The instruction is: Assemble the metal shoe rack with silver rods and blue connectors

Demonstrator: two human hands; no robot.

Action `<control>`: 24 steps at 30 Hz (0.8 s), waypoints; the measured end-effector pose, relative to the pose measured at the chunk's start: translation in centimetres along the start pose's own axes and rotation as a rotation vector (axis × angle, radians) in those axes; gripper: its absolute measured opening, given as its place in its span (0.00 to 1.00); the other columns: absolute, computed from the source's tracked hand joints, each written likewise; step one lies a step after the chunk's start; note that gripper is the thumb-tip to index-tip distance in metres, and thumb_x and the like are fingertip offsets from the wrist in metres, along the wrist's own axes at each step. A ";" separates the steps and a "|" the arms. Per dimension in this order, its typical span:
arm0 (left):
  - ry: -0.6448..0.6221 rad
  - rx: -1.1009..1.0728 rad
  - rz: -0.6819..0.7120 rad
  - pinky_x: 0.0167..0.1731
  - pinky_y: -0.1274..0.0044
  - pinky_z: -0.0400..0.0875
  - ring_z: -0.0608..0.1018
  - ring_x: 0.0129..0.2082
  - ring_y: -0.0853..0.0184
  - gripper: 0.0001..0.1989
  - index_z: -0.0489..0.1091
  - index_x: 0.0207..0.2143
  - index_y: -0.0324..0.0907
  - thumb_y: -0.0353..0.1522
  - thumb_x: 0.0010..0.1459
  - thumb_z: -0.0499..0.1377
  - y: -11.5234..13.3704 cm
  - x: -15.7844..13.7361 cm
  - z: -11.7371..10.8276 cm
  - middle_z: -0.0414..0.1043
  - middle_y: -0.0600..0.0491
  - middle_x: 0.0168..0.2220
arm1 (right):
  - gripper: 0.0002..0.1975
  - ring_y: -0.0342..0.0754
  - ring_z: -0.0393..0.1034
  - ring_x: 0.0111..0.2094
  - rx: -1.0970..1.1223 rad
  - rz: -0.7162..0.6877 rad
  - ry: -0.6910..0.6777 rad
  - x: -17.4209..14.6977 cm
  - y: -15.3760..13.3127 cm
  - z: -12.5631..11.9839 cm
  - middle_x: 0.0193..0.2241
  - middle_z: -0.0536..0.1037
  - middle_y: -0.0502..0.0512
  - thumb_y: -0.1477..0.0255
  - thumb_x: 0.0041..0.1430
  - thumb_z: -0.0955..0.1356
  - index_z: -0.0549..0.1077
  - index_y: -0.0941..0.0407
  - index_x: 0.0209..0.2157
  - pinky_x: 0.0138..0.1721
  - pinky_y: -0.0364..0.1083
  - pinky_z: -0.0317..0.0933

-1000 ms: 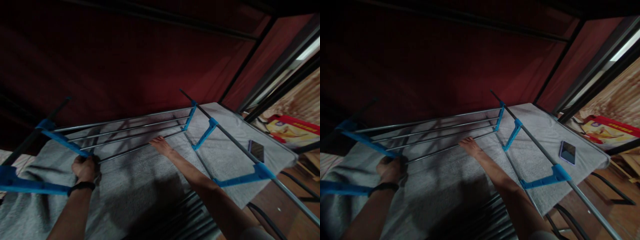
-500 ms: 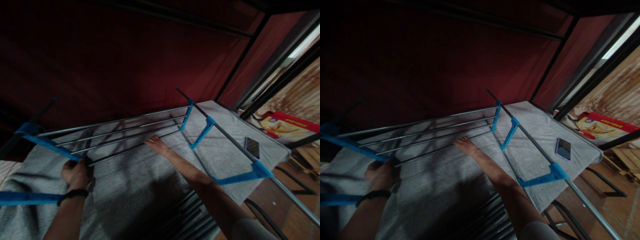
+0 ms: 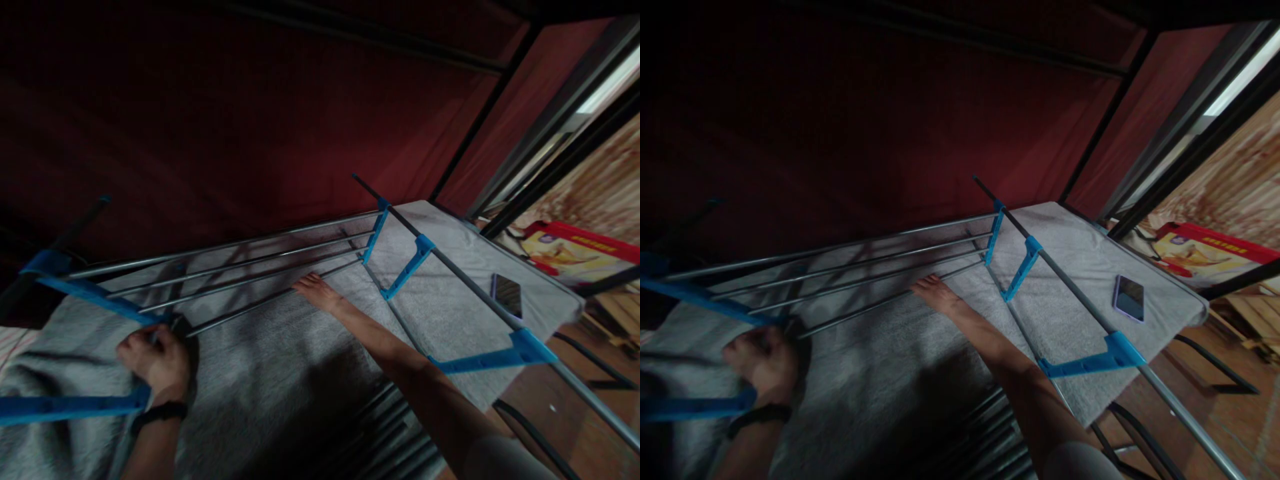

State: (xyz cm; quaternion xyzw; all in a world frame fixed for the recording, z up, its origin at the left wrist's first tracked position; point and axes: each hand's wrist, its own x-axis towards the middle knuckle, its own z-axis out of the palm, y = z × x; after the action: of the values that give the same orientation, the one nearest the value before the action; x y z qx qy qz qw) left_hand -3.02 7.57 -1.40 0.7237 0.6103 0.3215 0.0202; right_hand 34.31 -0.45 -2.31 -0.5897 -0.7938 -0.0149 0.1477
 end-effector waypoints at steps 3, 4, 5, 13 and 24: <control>-0.094 -0.011 0.075 0.58 0.52 0.60 0.71 0.54 0.46 0.23 0.69 0.46 0.39 0.45 0.67 0.44 2.1 -0.2 -0.5 0.71 0.39 0.48 | 0.11 0.49 0.67 0.46 0.015 0.003 0.007 -0.1 0.1 -0.2 0.44 0.76 0.56 0.71 0.70 0.64 0.75 0.55 0.50 0.54 0.50 0.60; -0.182 0.011 0.177 0.59 0.52 0.58 0.72 0.54 0.47 0.22 0.70 0.46 0.40 0.45 0.66 0.45 2.6 -0.2 -0.6 0.73 0.41 0.47 | 0.11 0.49 0.67 0.47 0.029 0.007 0.012 -0.1 0.1 -0.3 0.44 0.76 0.56 0.71 0.70 0.64 0.75 0.54 0.50 0.54 0.50 0.60; -0.263 0.040 0.277 0.59 0.53 0.58 0.72 0.53 0.48 0.21 0.71 0.47 0.41 0.45 0.66 0.46 3.0 -0.2 -0.6 0.75 0.41 0.47 | 0.11 0.49 0.67 0.47 0.047 0.013 0.018 -0.2 0.1 -0.4 0.44 0.76 0.56 0.71 0.69 0.65 0.75 0.54 0.50 0.54 0.50 0.60; -0.372 0.237 0.493 0.50 0.61 0.64 0.75 0.49 0.49 0.23 0.72 0.50 0.42 0.40 0.68 0.41 4.0 0.7 -0.6 0.75 0.40 0.47 | 0.15 0.49 0.67 0.52 0.251 0.421 0.399 -4.9 1.8 -1.1 0.47 0.76 0.58 0.76 0.66 0.60 0.75 0.54 0.48 0.58 0.50 0.60; -0.388 0.236 0.519 0.49 0.60 0.63 0.75 0.48 0.48 0.27 0.72 0.54 0.39 0.40 0.67 0.40 4.3 1.9 -0.6 0.77 0.39 0.45 | 0.26 0.53 0.73 0.43 0.364 1.048 0.691 -9.3 10.7 -2.1 0.40 0.80 0.62 0.75 0.52 0.57 0.74 0.61 0.49 0.48 0.51 0.65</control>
State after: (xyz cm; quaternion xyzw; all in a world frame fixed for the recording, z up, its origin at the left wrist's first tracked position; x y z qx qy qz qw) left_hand 0.53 7.97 1.79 0.8998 0.4238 0.0992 -0.0303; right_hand 47.25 -6.25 -4.26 -0.8255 -0.2977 0.0049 0.4795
